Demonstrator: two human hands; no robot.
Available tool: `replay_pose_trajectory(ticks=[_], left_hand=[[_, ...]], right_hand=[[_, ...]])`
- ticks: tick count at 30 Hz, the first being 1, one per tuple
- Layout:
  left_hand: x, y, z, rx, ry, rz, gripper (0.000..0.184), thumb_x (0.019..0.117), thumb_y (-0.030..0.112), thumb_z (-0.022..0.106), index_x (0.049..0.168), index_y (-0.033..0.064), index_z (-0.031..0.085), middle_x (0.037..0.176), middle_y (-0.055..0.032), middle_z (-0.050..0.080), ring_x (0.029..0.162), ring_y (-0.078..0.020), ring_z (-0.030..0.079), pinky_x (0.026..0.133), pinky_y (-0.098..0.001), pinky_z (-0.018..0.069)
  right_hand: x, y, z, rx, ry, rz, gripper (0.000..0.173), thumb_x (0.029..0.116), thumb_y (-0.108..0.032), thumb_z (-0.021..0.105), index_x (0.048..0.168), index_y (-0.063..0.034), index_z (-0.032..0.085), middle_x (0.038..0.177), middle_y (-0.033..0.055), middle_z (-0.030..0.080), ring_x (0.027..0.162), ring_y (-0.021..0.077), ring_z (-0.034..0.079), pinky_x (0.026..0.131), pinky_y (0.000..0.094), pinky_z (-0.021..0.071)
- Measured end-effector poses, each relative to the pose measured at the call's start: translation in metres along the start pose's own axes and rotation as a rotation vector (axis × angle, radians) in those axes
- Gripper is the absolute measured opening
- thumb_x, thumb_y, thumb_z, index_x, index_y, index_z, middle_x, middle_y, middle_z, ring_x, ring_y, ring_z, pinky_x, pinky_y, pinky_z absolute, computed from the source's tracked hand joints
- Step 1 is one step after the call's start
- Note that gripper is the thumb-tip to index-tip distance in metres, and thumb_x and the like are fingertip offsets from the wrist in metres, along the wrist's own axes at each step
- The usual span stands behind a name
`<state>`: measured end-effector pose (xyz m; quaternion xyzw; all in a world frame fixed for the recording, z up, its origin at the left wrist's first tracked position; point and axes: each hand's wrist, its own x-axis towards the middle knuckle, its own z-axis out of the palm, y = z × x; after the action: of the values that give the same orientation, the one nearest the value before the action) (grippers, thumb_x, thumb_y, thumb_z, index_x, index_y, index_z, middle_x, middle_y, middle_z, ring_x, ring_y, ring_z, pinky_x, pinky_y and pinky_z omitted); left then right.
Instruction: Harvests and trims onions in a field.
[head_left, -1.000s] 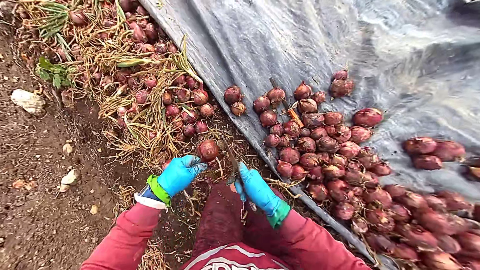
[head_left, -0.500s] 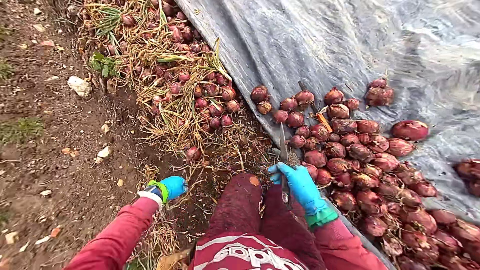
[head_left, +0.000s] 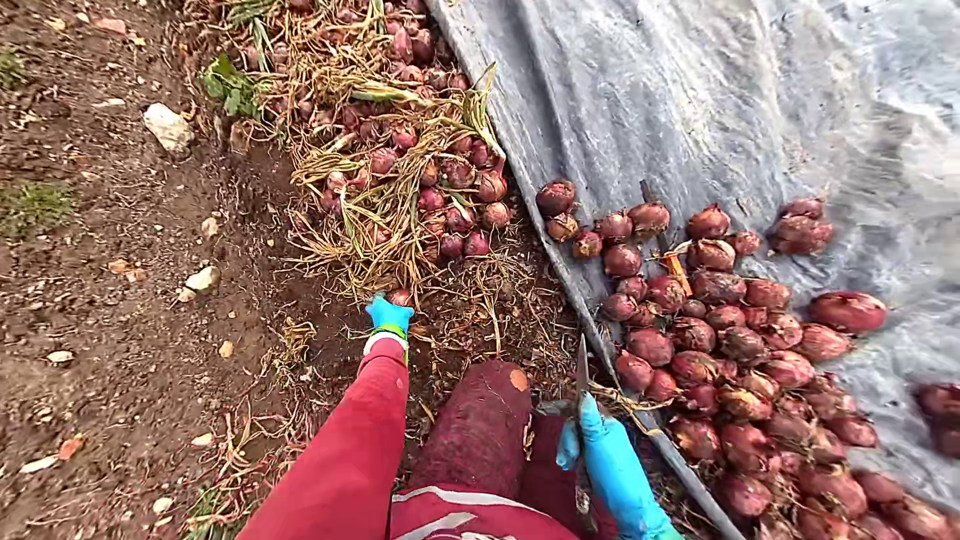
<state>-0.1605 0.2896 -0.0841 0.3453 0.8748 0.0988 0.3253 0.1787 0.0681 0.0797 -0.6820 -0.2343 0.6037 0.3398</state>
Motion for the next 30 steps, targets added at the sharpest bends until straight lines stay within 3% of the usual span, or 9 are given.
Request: replay_pose_trajectory(ticks=[3, 5, 8, 13, 17, 20, 23, 26, 30], left_hand=[[0.001, -0.009, 0.004, -0.003, -0.102, -0.034, 0.098, 0.0642, 0.018, 0.098, 0.148, 0.0057, 0.047, 0.136, -0.0271, 0.061, 0.125, -0.0433, 0.062, 0.105, -0.0632, 0.0510], [-0.008, -0.026, -0.004, 0.108, -0.262, -0.041, 0.066, 0.0810, 0.032, 0.089, 0.132, -0.0009, 0.062, 0.119, -0.0256, 0.070, 0.109, -0.0411, 0.069, 0.098, -0.0621, 0.0543], [-0.045, -0.012, -0.030, 0.289, -0.390, 0.057, 0.050, 0.0942, 0.050, 0.073, 0.121, 0.0072, 0.072, 0.108, -0.0168, 0.075, 0.103, -0.0343, 0.071, 0.096, -0.0605, 0.0544], [-0.135, 0.048, -0.083, 0.244, -0.593, 0.491, 0.055, 0.0858, 0.059, 0.078, 0.117, 0.0137, 0.073, 0.101, -0.0054, 0.076, 0.095, -0.0194, 0.074, 0.091, -0.0510, 0.0602], [-0.186, 0.090, -0.111, 0.449, -0.788, 0.858, 0.059, 0.0828, 0.072, 0.071, 0.096, 0.0146, 0.074, 0.080, -0.0016, 0.072, 0.078, -0.0167, 0.071, 0.077, -0.0485, 0.0593], [-0.200, 0.109, -0.138, 0.738, -0.867, 0.991, 0.058, 0.0847, 0.074, 0.069, 0.096, 0.0169, 0.074, 0.081, -0.0007, 0.071, 0.081, -0.0175, 0.070, 0.078, -0.0490, 0.0583], [-0.208, 0.111, -0.158, 0.910, -0.638, 1.013, 0.057, 0.0826, 0.076, 0.069, 0.094, 0.0204, 0.074, 0.079, 0.0000, 0.071, 0.079, -0.0200, 0.070, 0.076, -0.0519, 0.0578], [-0.239, 0.108, -0.166, 0.724, -0.499, 1.030, 0.047, 0.0907, 0.065, 0.069, 0.103, 0.0199, 0.076, 0.085, -0.0010, 0.074, 0.083, -0.0205, 0.072, 0.079, -0.0531, 0.0588], [-0.324, 0.115, -0.145, 0.951, -0.677, 1.176, 0.041, 0.1056, 0.048, 0.050, 0.102, 0.0138, 0.072, 0.096, -0.0092, 0.073, 0.095, -0.0303, 0.071, 0.084, -0.0596, 0.0552]], right_hand=[[0.016, 0.012, -0.007, 0.086, -0.050, 0.083, 0.080, 0.1063, -0.062, 0.014, 0.105, -0.0039, 0.070, 0.056, 0.0086, 0.057, 0.046, 0.0236, 0.060, 0.048, 0.0417, 0.0573], [0.031, 0.019, -0.005, 0.148, -0.046, 0.160, 0.084, 0.1066, -0.061, 0.009, 0.100, -0.0021, 0.068, 0.057, 0.0108, 0.058, 0.046, 0.0251, 0.060, 0.047, 0.0421, 0.0569], [0.056, 0.019, 0.007, 0.179, -0.066, 0.234, 0.084, 0.1073, -0.058, 0.004, 0.095, 0.0001, 0.063, 0.059, 0.0136, 0.059, 0.047, 0.0276, 0.060, 0.047, 0.0435, 0.0568], [0.068, 0.001, 0.036, 0.102, -0.455, 0.199, 0.082, 0.1027, -0.069, 0.014, 0.099, -0.0049, 0.064, 0.059, 0.0062, 0.056, 0.048, 0.0205, 0.059, 0.049, 0.0379, 0.0570], [0.048, -0.043, 0.045, 0.117, -0.448, -0.151, 0.089, 0.0786, -0.095, 0.036, 0.088, -0.0097, 0.062, 0.058, 0.0035, 0.057, 0.047, 0.0180, 0.059, 0.048, 0.0350, 0.0560], [0.028, -0.055, 0.040, -0.166, -0.323, -0.255, 0.095, 0.0848, -0.093, 0.020, 0.086, -0.0090, 0.065, 0.060, 0.0052, 0.060, 0.050, 0.0185, 0.061, 0.049, 0.0369, 0.0554], [-0.003, -0.055, 0.025, -0.227, -0.336, -0.213, 0.087, 0.0965, -0.080, 0.020, 0.083, -0.0085, 0.068, 0.056, 0.0061, 0.056, 0.046, 0.0182, 0.056, 0.047, 0.0376, 0.0514], [-0.021, -0.039, 0.016, -0.174, -0.314, -0.187, 0.089, 0.0973, -0.079, 0.017, 0.092, -0.0071, 0.069, 0.058, 0.0073, 0.056, 0.047, 0.0193, 0.056, 0.048, 0.0369, 0.0526], [-0.035, -0.049, 0.004, -0.392, -0.478, -0.281, 0.089, 0.0898, -0.088, 0.022, 0.090, -0.0106, 0.066, 0.061, 0.0028, 0.058, 0.050, 0.0159, 0.058, 0.051, 0.0358, 0.0527]])
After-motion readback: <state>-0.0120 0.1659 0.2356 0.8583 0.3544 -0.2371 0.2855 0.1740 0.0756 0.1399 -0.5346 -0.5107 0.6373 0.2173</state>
